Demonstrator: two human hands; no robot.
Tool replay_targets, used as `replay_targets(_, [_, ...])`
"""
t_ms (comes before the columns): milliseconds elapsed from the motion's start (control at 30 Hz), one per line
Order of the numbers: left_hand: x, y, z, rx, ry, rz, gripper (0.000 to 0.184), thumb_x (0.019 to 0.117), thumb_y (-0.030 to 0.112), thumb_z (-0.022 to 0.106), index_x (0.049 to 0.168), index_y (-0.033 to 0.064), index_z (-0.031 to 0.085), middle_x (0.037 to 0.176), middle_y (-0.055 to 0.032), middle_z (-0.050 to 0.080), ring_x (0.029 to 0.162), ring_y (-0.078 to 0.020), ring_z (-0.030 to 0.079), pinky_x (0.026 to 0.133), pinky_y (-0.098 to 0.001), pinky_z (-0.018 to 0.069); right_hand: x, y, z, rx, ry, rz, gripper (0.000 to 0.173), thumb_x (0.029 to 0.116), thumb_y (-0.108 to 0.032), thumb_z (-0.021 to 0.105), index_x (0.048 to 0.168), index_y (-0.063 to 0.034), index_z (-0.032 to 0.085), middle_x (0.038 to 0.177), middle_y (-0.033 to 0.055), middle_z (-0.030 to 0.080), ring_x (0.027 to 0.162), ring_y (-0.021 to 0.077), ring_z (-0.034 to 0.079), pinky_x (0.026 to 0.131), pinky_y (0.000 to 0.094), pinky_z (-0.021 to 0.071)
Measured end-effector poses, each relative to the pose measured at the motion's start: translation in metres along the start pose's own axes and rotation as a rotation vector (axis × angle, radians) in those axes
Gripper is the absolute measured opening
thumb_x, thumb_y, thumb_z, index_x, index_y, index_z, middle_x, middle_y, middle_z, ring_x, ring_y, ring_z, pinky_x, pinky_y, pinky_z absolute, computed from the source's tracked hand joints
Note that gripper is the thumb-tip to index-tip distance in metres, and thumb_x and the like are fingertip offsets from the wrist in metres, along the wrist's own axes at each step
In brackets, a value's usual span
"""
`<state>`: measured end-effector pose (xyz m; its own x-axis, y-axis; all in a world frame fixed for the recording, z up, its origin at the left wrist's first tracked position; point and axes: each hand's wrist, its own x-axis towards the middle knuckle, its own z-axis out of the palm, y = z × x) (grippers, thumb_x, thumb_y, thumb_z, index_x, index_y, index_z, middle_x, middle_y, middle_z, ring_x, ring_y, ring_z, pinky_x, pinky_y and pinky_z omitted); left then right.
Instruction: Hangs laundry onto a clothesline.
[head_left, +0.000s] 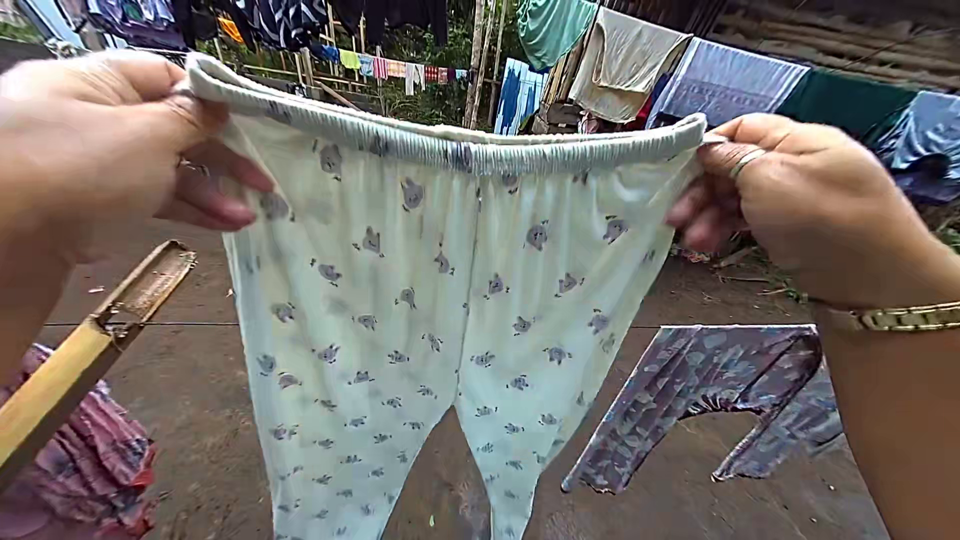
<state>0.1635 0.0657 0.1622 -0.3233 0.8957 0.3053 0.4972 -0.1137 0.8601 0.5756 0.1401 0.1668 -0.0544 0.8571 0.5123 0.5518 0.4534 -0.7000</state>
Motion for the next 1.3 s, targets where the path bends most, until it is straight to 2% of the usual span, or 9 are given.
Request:
replay_targets(200, [0.020,-0.025,0.005,0.347,0.401,0.425,0.040,0.1099,0.043,0.039,0.126,0.0122,0.060,0.109,-0.0021,0.068,0.088,-0.0040,0.067,0.078,-0.0281,0.0569,0.021,-0.003,-0.003,-0.089,0.164,-0.262,0.026,0.1104,-0.031,0.044,0.119,-0.0089,0.055,0.099,-0.0024,0.074,0.085,0.0038,0.073,0.079,0.0234,0.0615])
replay_targets(267, [0.020,-0.029,0.012,0.504,0.546,0.508,0.054,0.1100,0.045,0.034,0.122,-0.0018,0.057,0.111,-0.0280,0.064,0.102,-0.0371,0.064,0.085,-0.0615,0.0478,0.026,-0.001,-0.001,-0.229,0.207,-0.388,0.030,0.1083,-0.032,0.046,0.124,-0.0070,0.053,0.107,0.0024,0.068,0.092,0.0028,0.067,0.085,0.0250,0.0563])
replay_targets(333, [0.018,-0.025,0.020,0.556,0.564,0.556,0.060,0.1082,0.044,0.036,0.133,-0.0102,0.047,0.121,-0.0422,0.056,0.112,-0.0575,0.057,0.089,-0.0745,0.0412,0.029,0.000,0.004,-0.370,0.209,-0.475,0.038,0.1064,-0.032,0.050,0.136,-0.0079,0.048,0.122,0.0089,0.064,0.108,0.0096,0.063,0.094,0.0333,0.0523])
replay_targets(467, [0.039,-0.029,0.027,0.631,0.501,0.748,0.081,0.0965,0.048,0.051,0.154,-0.0043,0.029,0.145,-0.0437,0.041,0.135,-0.0645,0.037,0.108,-0.0795,0.0244,0.052,0.014,0.010,-0.676,0.204,-0.550,0.089,0.0942,-0.050,0.061,0.165,-0.0151,0.019,0.167,0.0200,0.026,0.157,0.0371,0.020,0.120,0.0738,0.0012])
replay_targets(633, [0.085,-0.065,0.037,0.810,0.477,0.885,0.091,0.0941,0.068,0.045,0.163,0.0126,0.025,0.150,-0.0435,0.037,0.141,-0.0689,0.024,0.106,-0.0878,0.0019,0.087,0.056,0.023,-0.865,0.304,-0.595,0.092,0.0922,-0.050,0.066,0.165,-0.0173,0.020,0.167,0.0204,0.027,0.157,0.0423,0.014,0.114,0.0802,-0.0056])
replay_targets(933, [0.162,-0.169,0.133,0.845,0.210,0.567,0.082,0.0874,0.033,0.081,0.158,0.0223,0.041,0.140,-0.0380,0.051,0.135,-0.0621,0.041,0.109,-0.0866,0.0055,0.127,0.164,0.120,-0.917,0.084,-0.418,0.094,0.0851,-0.033,0.082,0.163,-0.0196,0.031,0.163,0.0204,0.036,0.154,0.0420,0.024,0.114,0.0819,0.0002])
replay_targets(1100, [0.169,-0.227,0.188,0.864,-0.320,0.102,0.078,0.0960,0.038,0.070,0.163,0.0277,0.030,0.153,-0.0309,0.043,0.147,-0.0525,0.030,0.115,-0.0800,0.0005,0.124,0.219,0.178,-0.915,-0.377,-0.085,0.090,0.0894,-0.031,0.076,0.164,-0.0255,0.026,0.166,0.0171,0.032,0.157,0.0382,0.016,0.117,0.0770,-0.0054])
replay_targets(1200, [0.163,-0.239,0.195,0.667,-0.618,-0.109,0.060,0.1022,0.031,0.064,0.154,0.0103,0.045,0.145,-0.0254,0.056,0.135,-0.0429,0.052,0.115,-0.0636,0.0333,0.115,0.241,0.193,-0.697,-0.653,0.119,0.073,0.0954,-0.031,0.072,0.159,-0.0172,0.039,0.156,0.0173,0.047,0.149,0.0364,0.036,0.121,0.0706,0.0113])
replay_targets(1300, [0.151,-0.241,0.167,0.510,-0.570,-0.129,0.044,0.1060,0.025,0.058,0.143,0.0009,0.056,0.124,-0.0271,0.067,0.108,-0.0409,0.068,0.099,-0.0582,0.0507,0.106,0.240,0.169,-0.485,-0.603,0.247,0.047,0.1019,-0.031,0.064,0.139,-0.0029,0.061,0.135,0.0220,0.063,0.129,0.0360,0.058,0.112,0.0558,0.0412])
